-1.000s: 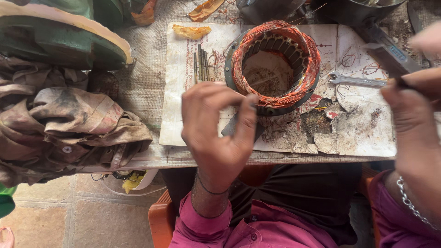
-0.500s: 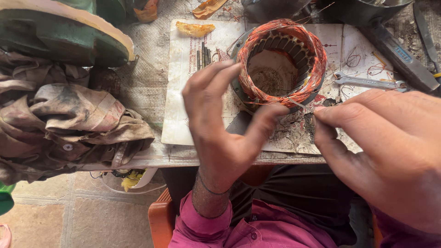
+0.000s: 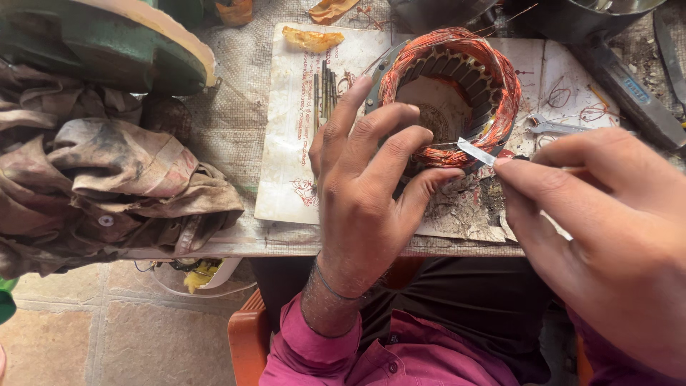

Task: The person works on an electric motor stator with orange copper windings, pressing and seating the wire ends into the slots around the stator by hand and with a small flat tool. They work around the circumference slot by slot, then hold a metal band against the stator and continue adjusting the windings.

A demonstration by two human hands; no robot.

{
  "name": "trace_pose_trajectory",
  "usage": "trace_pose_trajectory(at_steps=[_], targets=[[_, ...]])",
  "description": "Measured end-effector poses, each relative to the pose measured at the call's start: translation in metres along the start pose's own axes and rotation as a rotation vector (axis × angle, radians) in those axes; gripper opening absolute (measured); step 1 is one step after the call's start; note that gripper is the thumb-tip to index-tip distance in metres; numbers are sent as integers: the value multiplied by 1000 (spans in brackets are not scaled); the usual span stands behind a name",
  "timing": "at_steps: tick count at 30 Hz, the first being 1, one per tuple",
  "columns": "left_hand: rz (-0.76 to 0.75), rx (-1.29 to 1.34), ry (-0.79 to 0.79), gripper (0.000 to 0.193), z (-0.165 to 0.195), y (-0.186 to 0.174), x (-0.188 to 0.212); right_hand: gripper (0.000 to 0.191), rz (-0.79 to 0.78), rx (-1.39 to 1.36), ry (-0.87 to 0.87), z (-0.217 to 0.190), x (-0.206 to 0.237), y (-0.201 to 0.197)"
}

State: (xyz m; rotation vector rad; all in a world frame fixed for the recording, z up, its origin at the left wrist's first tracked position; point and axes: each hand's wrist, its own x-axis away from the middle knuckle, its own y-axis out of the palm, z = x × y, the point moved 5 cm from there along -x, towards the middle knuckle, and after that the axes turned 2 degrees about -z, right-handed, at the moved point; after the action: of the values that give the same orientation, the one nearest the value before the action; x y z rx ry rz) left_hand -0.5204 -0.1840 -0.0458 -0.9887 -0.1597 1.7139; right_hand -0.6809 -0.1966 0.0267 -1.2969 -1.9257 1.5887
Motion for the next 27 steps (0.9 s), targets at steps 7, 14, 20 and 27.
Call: trace_pose_trajectory(at_steps=[7,14,20,27], targets=[[-34,-73,49,32,9,6,-2,31,6,137,-114,1,9,-3],[-26,-38,6,24,14,11,-6,34,-61,240,-155,10,8,6],[6,62,82,26,13,13,-9,36,-73,221,-98,15,2,11],[-8,77,143,24,15,12,-5,37,-80,207,-115,15,0,10]])
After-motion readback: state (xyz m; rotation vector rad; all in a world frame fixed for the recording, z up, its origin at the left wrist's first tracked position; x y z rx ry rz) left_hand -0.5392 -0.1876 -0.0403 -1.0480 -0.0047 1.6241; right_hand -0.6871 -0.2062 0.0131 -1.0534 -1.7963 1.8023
